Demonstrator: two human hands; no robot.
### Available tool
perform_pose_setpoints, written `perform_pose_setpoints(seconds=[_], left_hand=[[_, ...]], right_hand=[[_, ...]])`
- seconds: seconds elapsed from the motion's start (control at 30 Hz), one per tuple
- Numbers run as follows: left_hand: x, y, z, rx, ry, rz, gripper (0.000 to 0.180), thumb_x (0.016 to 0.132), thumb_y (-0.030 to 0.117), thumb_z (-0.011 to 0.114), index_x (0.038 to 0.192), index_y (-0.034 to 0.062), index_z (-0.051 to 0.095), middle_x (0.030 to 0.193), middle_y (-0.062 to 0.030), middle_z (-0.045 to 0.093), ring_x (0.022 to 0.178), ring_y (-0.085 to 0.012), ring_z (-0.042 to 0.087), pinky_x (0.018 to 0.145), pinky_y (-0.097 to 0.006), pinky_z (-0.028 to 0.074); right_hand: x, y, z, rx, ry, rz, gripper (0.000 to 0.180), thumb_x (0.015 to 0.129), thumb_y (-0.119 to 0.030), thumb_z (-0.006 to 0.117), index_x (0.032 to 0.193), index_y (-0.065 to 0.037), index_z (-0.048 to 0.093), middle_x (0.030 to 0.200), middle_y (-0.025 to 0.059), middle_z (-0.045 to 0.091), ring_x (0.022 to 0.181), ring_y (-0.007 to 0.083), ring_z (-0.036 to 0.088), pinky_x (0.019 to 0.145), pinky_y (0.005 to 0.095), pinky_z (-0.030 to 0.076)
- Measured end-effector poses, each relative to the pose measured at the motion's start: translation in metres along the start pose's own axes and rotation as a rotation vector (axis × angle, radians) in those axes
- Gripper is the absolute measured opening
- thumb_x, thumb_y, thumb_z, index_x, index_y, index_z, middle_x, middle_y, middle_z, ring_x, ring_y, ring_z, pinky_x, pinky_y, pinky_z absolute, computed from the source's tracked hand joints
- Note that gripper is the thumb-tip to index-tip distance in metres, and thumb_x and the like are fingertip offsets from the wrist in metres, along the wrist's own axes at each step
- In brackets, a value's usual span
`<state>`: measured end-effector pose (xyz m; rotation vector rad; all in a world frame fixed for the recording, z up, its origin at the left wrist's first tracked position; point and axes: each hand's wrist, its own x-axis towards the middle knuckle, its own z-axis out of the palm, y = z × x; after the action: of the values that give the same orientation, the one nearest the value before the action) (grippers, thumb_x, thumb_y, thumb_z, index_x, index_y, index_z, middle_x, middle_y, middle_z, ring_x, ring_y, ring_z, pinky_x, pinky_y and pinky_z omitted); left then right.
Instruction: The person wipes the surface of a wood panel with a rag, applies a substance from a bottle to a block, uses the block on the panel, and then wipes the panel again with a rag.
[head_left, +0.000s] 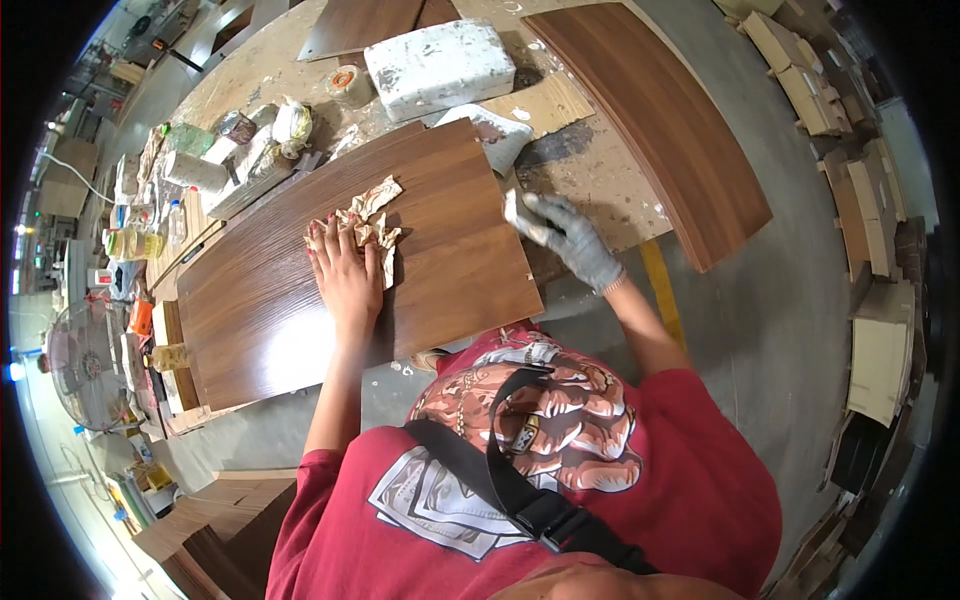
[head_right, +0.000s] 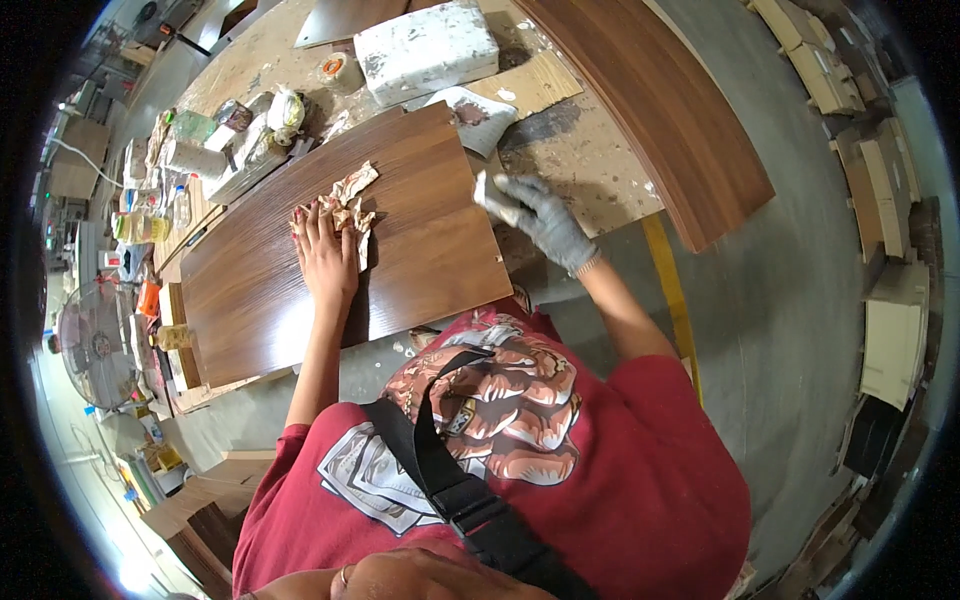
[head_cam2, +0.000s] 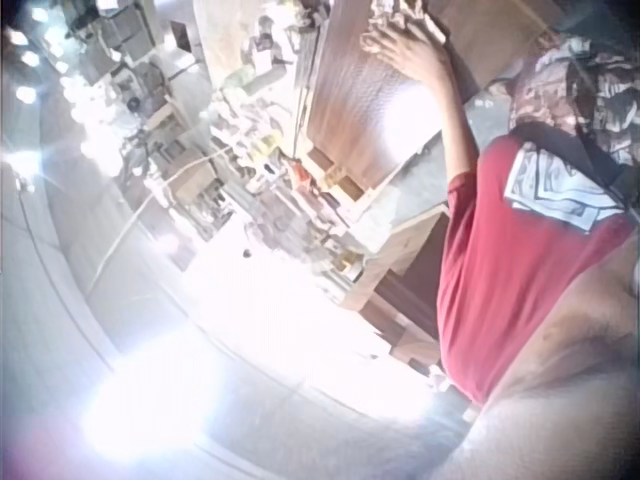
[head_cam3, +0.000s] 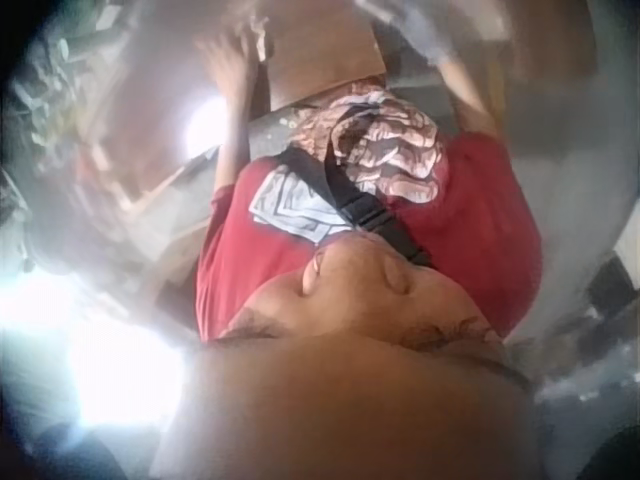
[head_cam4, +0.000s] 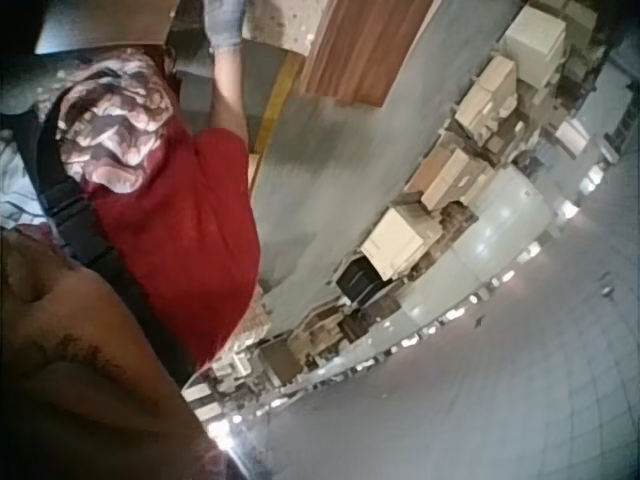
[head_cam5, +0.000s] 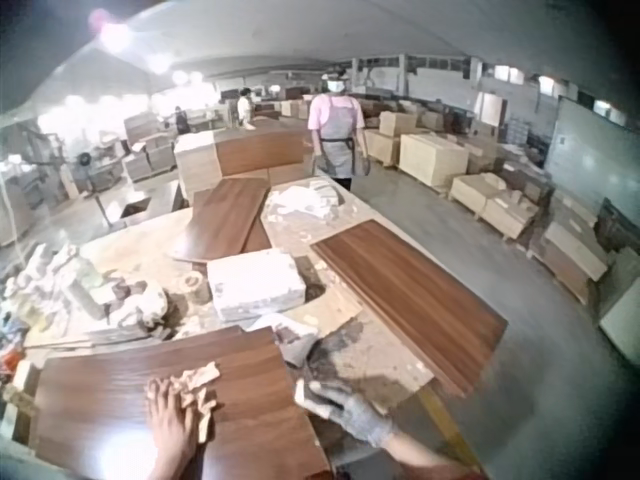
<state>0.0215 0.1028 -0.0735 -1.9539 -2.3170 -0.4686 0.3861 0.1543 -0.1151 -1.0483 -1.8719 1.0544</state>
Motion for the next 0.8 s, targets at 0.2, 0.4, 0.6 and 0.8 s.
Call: perform_pose_setpoints(seconds=[0.2,0.4,0.6,0.8], left_hand=[[0.01,0.0,-0.002,-0.019,-0.016,0.0,0.052,0.101,0.036,0.051,0.147,0.0125,0.049,0.161,-0.0139,0.036,0.155,-0.0364,0.02,0.126,-0.053,0.016],[0.011,0.017,0.008,0.048,-0.035,-0.026,0.055,0.102,0.038,0.05,0.151,0.0129,0.045,0.164,-0.0161,0.033,0.156,-0.0372,0.018,0.126,-0.054,0.014],[-0.017,0.082,-0.006,-0.058,-0.063,0.133,0.051,0.103,0.035,0.051,0.148,0.0125,0.049,0.162,-0.0148,0.035,0.156,-0.0368,0.018,0.126,-0.052,0.013],[-0.018,0.08,-0.003,-0.064,-0.044,0.143,0.051,0.102,0.036,0.051,0.147,0.0123,0.051,0.16,-0.0175,0.038,0.153,-0.0404,0.023,0.125,-0.055,0.017]], right_hand=[[-0.097,-0.04,-0.029,-0.017,-0.22,0.01,0.051,0.097,-0.029,0.067,0.144,-0.012,0.057,0.14,0.0121,0.056,0.131,0.0296,0.054,0.111,0.04,0.045],[-0.106,-0.063,-0.059,0.126,-0.128,0.213,0.051,0.093,-0.015,0.074,0.141,-0.009,0.06,0.143,0.0093,0.054,0.136,0.0263,0.05,0.113,0.0371,0.042],[-0.11,-0.049,-0.023,0.109,-0.114,0.105,0.05,0.093,-0.013,0.072,0.141,-0.01,0.06,0.144,0.01,0.054,0.135,0.0264,0.051,0.113,0.0377,0.042],[-0.062,-0.016,-0.008,0.175,-0.066,-0.009,0.044,0.1,-0.012,0.064,0.143,-0.008,0.059,0.145,0.0097,0.052,0.136,0.0245,0.048,0.115,0.0355,0.039]])
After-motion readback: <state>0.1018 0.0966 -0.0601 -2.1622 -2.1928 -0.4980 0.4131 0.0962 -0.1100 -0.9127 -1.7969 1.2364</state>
